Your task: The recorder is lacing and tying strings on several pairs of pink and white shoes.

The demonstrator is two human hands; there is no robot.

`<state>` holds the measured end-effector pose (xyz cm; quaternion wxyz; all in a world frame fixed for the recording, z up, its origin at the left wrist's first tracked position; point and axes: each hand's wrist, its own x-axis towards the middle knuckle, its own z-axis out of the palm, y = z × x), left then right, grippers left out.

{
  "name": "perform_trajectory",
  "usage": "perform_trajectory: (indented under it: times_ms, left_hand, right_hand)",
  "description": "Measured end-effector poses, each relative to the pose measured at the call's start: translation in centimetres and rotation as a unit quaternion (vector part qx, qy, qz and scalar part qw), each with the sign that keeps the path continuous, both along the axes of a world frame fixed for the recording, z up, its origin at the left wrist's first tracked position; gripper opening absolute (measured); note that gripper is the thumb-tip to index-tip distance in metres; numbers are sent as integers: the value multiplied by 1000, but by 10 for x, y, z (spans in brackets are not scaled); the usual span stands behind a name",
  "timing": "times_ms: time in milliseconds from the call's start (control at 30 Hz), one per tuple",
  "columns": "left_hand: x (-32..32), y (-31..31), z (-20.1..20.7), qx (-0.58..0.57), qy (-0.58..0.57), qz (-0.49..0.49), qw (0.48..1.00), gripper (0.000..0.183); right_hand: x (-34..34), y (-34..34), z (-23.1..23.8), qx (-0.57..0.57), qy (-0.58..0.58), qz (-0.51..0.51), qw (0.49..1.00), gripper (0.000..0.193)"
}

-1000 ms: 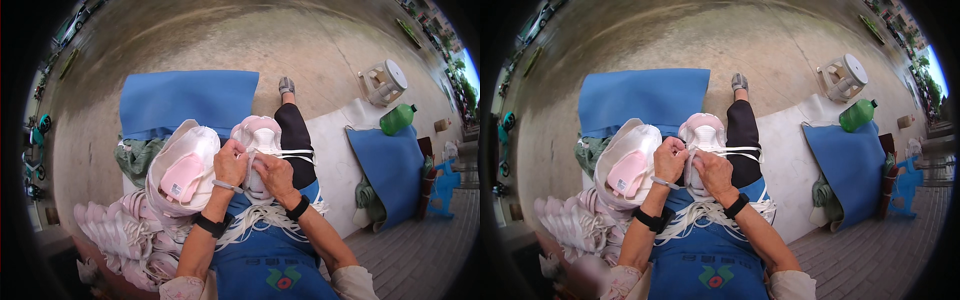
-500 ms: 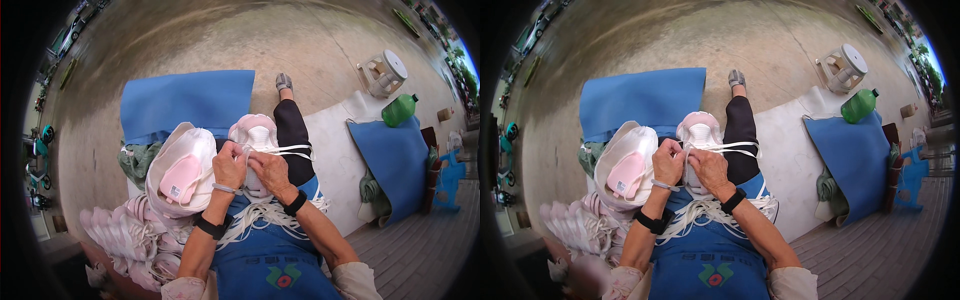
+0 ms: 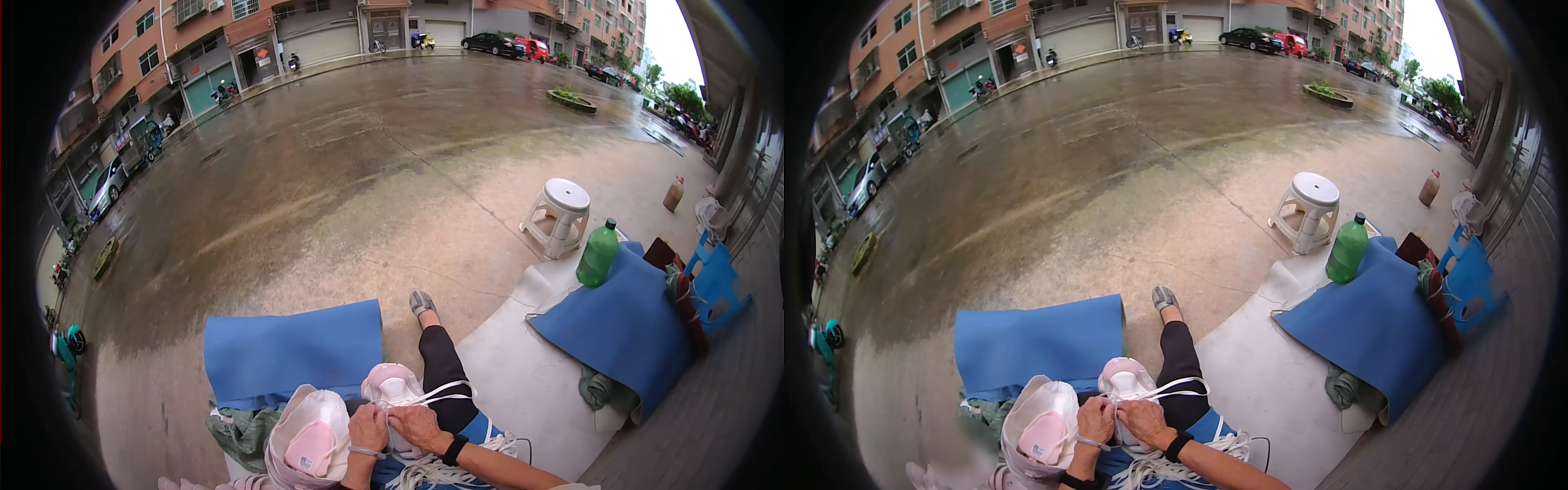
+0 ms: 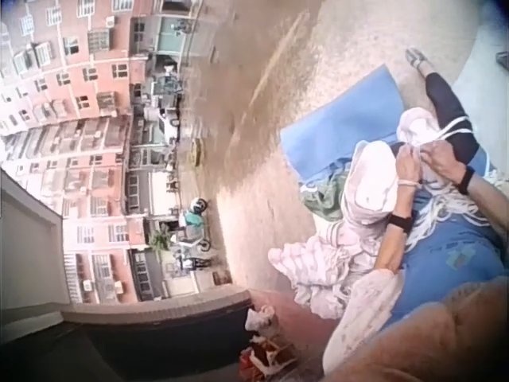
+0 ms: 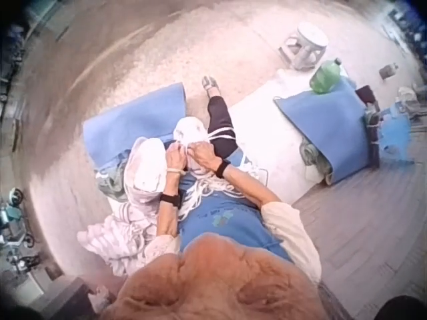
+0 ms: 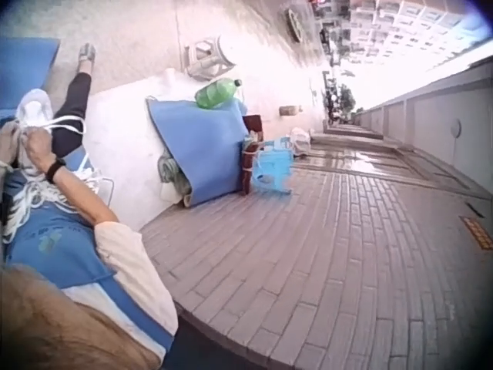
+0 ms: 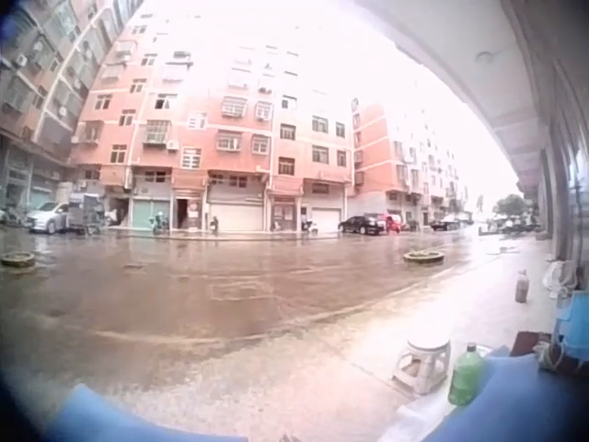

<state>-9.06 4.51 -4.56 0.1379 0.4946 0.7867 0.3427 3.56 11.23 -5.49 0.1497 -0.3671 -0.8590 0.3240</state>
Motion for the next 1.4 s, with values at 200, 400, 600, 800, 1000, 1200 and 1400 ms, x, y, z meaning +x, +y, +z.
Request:
perform_trajectory:
  times_ms: [200,400,600,800,1000,1200,1400]
  left_hand:
    - [-6,2,0,-32,-48,29,998,12]
    - [6,1,17,6,18,-34,999,16]
    - [11,-17,38,-44,22,-94,994,26]
    - [6,-10,13,-68,-114,29,991,25]
    - [16,-2,21,-8,-75,37,996,25]
    - [21,-15,22,74,21,43,996,24]
    - [13,-52,53,-238,-509,-5,827,50]
  right_hand:
    - [-8,3,-7,-1,8,5,1000,28]
    - [-5,9,-9,-7,30,-6,999,27]
    - [-5,2,-13,-10,53,28,998,25]
    - [-5,2,-7,9,4,11,1000,23]
    - [-9,10,14,56,-28,21,998,21]
    - [22,16,45,-69,36,98,992,20]
    - [64,-3,100,-479,108,271,828,22]
